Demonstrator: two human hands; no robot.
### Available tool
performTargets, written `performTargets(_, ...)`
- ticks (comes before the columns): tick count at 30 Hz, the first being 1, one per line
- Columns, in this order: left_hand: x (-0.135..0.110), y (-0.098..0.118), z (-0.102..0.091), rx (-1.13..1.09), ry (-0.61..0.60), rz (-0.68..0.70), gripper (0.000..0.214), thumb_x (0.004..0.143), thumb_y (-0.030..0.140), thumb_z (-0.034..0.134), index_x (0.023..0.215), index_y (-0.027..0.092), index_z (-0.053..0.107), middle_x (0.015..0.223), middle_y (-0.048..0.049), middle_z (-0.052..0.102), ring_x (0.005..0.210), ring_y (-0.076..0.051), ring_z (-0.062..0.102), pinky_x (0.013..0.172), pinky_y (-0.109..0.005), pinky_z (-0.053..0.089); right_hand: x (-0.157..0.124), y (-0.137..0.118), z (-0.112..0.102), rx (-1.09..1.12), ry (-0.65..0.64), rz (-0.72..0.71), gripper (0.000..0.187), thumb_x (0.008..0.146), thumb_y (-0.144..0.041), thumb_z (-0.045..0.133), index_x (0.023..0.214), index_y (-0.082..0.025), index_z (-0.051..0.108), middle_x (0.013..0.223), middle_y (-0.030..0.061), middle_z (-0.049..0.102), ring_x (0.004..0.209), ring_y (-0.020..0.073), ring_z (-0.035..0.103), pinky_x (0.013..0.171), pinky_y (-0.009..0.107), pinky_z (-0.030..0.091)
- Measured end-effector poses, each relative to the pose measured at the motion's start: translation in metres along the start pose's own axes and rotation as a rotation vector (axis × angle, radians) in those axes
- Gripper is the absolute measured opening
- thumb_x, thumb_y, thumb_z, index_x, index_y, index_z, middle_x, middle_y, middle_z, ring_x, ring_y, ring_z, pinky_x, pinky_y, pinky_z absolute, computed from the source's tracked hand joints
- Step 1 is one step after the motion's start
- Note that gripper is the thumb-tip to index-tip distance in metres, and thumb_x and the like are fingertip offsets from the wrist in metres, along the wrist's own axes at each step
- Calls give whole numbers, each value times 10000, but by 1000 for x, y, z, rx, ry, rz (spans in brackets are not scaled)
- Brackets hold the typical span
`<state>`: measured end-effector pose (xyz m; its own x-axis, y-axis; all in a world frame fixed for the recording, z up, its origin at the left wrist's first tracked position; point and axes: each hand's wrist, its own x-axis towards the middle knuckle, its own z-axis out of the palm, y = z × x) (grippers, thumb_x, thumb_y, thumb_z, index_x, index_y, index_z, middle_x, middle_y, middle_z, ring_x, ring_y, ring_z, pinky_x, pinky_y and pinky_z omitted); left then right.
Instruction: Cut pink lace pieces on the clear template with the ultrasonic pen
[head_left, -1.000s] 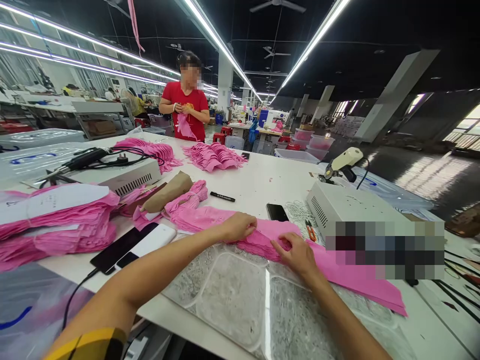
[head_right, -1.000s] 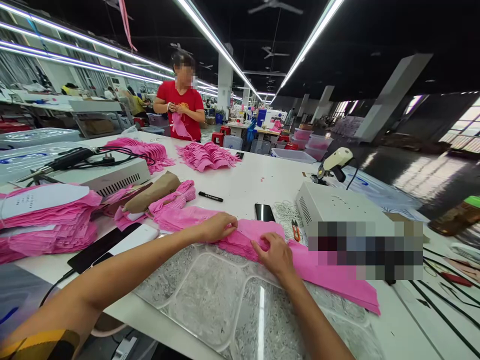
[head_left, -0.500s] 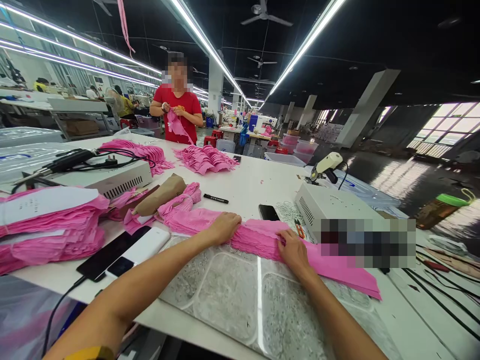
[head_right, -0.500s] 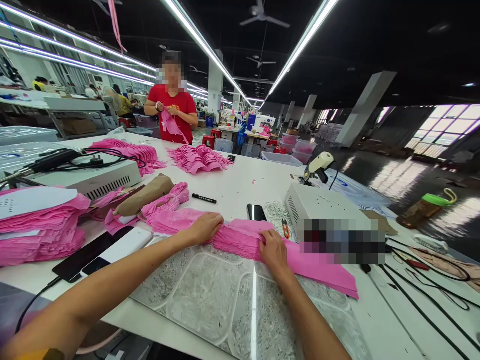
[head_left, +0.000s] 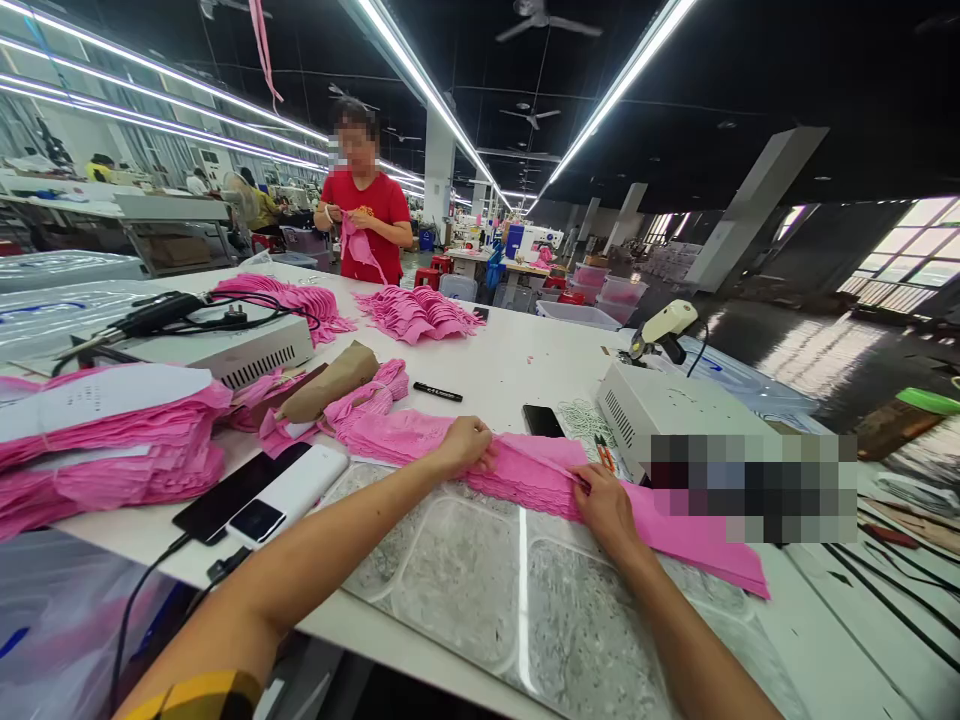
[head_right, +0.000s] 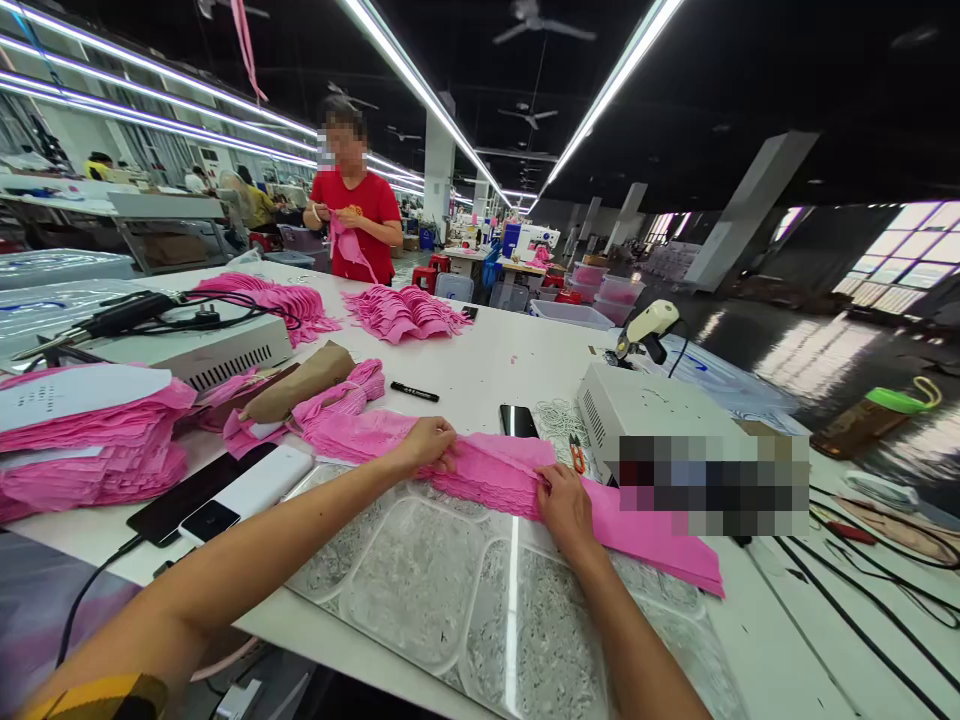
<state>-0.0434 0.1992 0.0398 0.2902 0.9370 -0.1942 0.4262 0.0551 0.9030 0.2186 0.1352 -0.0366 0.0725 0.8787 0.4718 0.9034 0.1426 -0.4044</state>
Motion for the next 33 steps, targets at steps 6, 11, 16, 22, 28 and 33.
performTargets(6, -9, -10, 8, -303, 15, -51, 355, 955, 354, 590, 1245, 150, 562, 1227, -99, 593, 1047, -219, 620, 880, -426, 551, 0, 2, 0, 44, 5, 16, 286, 764, -219, 494, 932, -231, 726, 975, 57, 690, 933, 210, 612, 844, 356, 488)
performTargets(11, -3, -9, 5, -501, 30, -33, 354, 954, 345, 592, 1249, 152, 559, 1235, -100, 590, 1053, -221, 619, 887, -430, 548, 8, 8, -3, 129, 13, 43, 282, 759, -312, 503, 881, -235, 745, 931, 55, 714, 876, 217, 637, 828, 365, 503)
performTargets(16, 11, 1, 8, -732, -17, 25, 355, 954, 350, 592, 1246, 151, 563, 1235, -100, 590, 1056, -222, 618, 887, -430, 549, 22, 18, -17, 206, 47, 105, 313, 737, -441, 531, 828, -242, 754, 908, 64, 729, 829, 237, 642, 802, 385, 504)
performTargets(22, 14, 0, 24, -818, 8, 46, 359, 954, 353, 591, 1249, 151, 561, 1236, -101, 589, 1058, -223, 617, 888, -432, 548, 32, 28, -33, 303, 68, 266, 286, 677, -465, 637, 802, -237, 756, 784, 77, 718, 765, 263, 645, 752, 399, 492)
performTargets(28, 13, -1, 29, -739, 83, 87, 346, 957, 350, 587, 1243, 158, 566, 1245, -101, 586, 1065, -221, 613, 897, -431, 544, 23, 35, -24, 603, -44, 484, 328, 832, -478, 649, 899, -159, 678, 613, -22, 611, 512, 115, 539, 579, 292, 499)
performTargets(33, 18, 7, 30, -685, 106, 45, 339, 960, 352, 582, 1240, 162, 569, 1244, -100, 588, 1060, -218, 615, 895, -427, 545, 28, 32, -22, 902, -84, 640, 316, 930, -431, 570, 1048, -141, 610, 847, 8, 641, 648, 91, 591, 610, 259, 532)
